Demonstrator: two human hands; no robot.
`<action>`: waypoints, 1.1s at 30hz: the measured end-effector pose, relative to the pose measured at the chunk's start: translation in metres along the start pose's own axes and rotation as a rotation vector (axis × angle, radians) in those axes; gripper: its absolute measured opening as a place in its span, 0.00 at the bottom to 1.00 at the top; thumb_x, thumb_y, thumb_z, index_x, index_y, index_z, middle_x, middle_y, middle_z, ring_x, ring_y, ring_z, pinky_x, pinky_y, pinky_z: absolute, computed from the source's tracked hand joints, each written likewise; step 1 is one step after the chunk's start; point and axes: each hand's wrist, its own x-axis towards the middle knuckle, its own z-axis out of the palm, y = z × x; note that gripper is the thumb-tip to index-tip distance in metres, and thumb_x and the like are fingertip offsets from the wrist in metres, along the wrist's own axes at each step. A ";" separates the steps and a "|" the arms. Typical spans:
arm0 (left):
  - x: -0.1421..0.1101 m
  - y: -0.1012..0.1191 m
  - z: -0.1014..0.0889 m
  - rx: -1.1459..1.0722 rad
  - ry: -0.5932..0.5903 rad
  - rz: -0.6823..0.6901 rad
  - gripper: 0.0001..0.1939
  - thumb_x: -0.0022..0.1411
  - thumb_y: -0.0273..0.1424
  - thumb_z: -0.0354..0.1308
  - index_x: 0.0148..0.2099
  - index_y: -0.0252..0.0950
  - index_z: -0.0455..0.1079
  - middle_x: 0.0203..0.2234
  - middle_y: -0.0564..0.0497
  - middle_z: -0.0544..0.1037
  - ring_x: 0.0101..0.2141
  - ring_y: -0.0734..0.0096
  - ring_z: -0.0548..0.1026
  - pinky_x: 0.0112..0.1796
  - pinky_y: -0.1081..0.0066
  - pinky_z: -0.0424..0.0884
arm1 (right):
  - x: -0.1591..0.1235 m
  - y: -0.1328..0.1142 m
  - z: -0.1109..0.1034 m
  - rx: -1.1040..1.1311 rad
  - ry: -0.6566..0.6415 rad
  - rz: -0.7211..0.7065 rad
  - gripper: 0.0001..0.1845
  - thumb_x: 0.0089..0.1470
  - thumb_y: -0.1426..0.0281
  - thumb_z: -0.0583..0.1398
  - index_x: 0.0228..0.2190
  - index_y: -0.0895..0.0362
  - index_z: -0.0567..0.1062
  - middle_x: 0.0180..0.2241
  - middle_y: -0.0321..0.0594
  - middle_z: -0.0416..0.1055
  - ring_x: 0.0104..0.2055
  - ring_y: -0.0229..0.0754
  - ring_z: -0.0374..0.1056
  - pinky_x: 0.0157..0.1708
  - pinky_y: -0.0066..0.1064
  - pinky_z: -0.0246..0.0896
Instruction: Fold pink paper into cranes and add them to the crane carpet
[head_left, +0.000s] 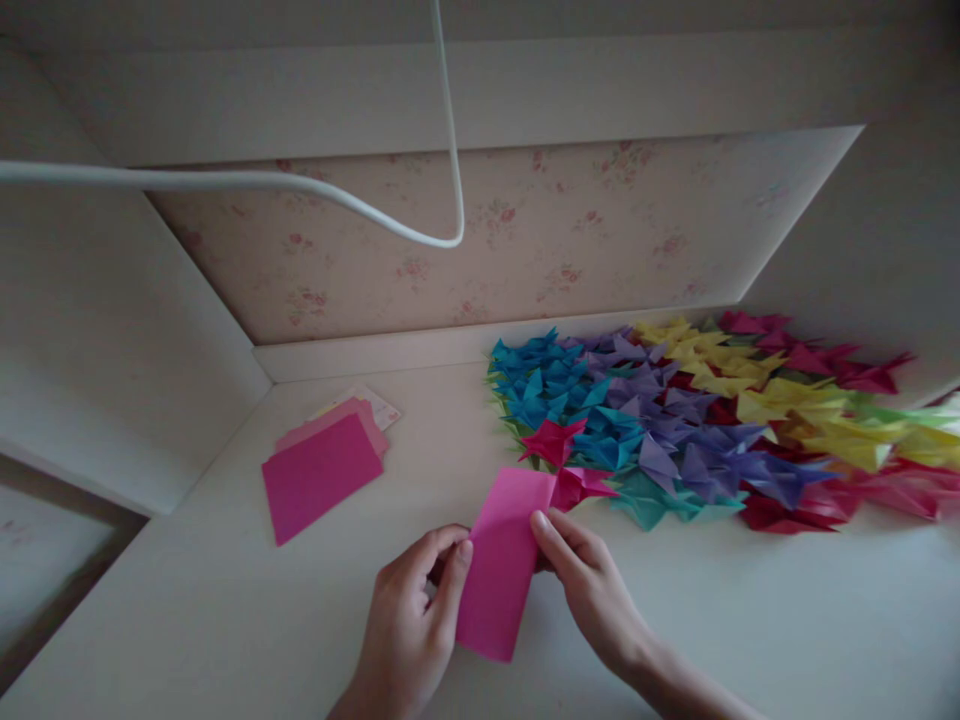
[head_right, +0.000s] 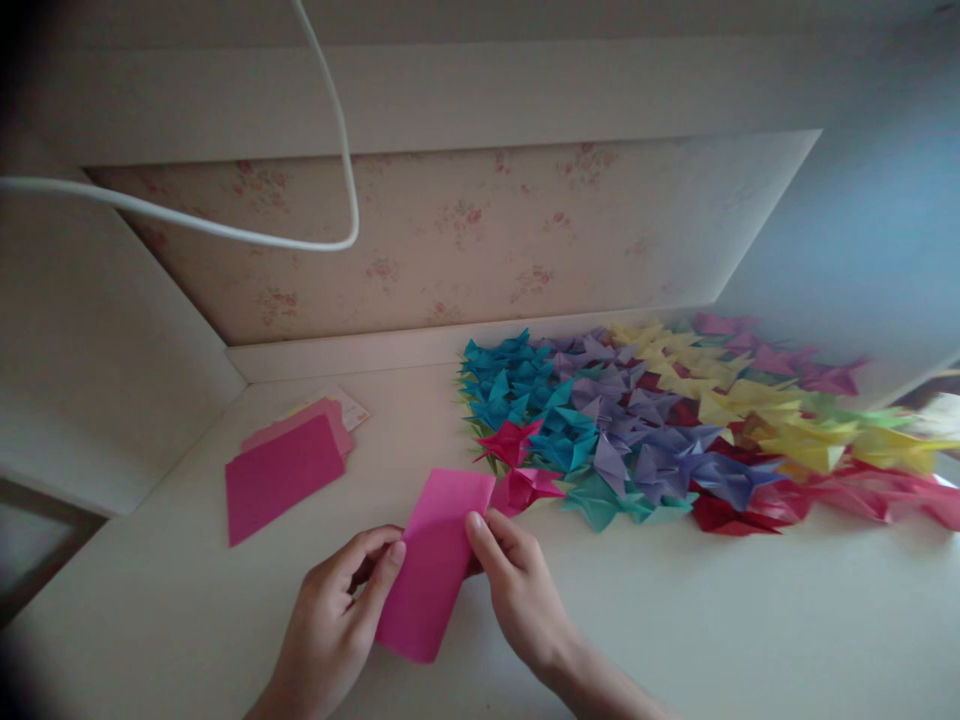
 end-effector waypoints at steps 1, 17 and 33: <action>0.000 0.000 0.000 -0.004 0.004 -0.008 0.13 0.67 0.38 0.53 0.40 0.37 0.75 0.27 0.50 0.81 0.25 0.69 0.78 0.26 0.78 0.72 | 0.000 -0.001 0.000 -0.007 -0.021 0.003 0.25 0.58 0.50 0.58 0.24 0.59 0.68 0.24 0.35 0.63 0.27 0.37 0.58 0.29 0.28 0.58; 0.001 0.004 -0.002 -0.072 0.020 -0.065 0.15 0.66 0.40 0.53 0.39 0.36 0.75 0.25 0.51 0.79 0.24 0.69 0.76 0.24 0.77 0.71 | -0.005 -0.008 0.003 0.049 -0.129 0.062 0.25 0.56 0.49 0.59 0.23 0.59 0.69 0.23 0.35 0.64 0.26 0.37 0.58 0.29 0.28 0.59; 0.000 0.003 -0.004 -0.065 0.065 -0.047 0.13 0.66 0.38 0.53 0.37 0.36 0.74 0.25 0.51 0.79 0.24 0.71 0.76 0.26 0.78 0.71 | -0.008 -0.008 0.003 -0.045 -0.249 0.039 0.24 0.58 0.52 0.58 0.22 0.58 0.67 0.22 0.32 0.57 0.25 0.34 0.51 0.25 0.26 0.50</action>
